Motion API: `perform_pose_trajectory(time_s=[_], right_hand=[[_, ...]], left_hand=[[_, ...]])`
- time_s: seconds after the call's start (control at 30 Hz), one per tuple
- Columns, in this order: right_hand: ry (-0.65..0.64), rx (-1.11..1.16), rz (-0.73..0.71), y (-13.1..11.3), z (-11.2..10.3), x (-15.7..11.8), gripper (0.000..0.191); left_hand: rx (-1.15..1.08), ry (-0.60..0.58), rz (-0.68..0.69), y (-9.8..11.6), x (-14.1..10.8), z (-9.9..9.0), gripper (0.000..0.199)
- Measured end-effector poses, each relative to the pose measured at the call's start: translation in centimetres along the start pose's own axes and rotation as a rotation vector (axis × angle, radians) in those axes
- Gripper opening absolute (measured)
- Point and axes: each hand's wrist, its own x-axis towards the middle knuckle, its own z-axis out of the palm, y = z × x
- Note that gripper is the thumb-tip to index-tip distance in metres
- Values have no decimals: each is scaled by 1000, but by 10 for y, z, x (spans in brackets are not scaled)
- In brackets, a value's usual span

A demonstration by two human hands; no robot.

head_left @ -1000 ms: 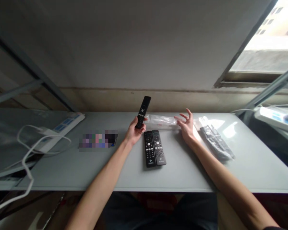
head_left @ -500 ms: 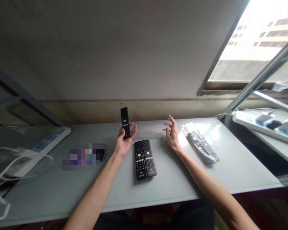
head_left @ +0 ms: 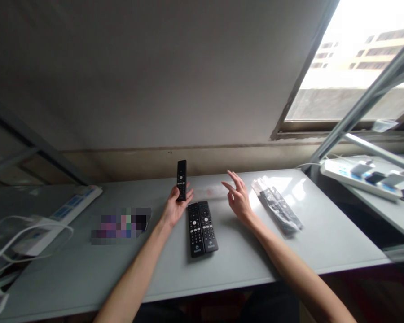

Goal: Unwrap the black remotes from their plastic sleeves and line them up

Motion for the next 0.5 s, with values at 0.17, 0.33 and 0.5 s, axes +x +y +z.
perform_pose_trajectory(time_s=[0.17,0.33,0.5], right_hand=[[-366,-143,117,-8,8,-19,54],[-290,-52,192,-6,9,-18,52],[-54,238,152,-32,-3,-9,46]], left_hand=[[18,-19,35,0,-1,3,32],[64,20,60,4,-5,11,36],[230,-128,284,14,-22,38,39]])
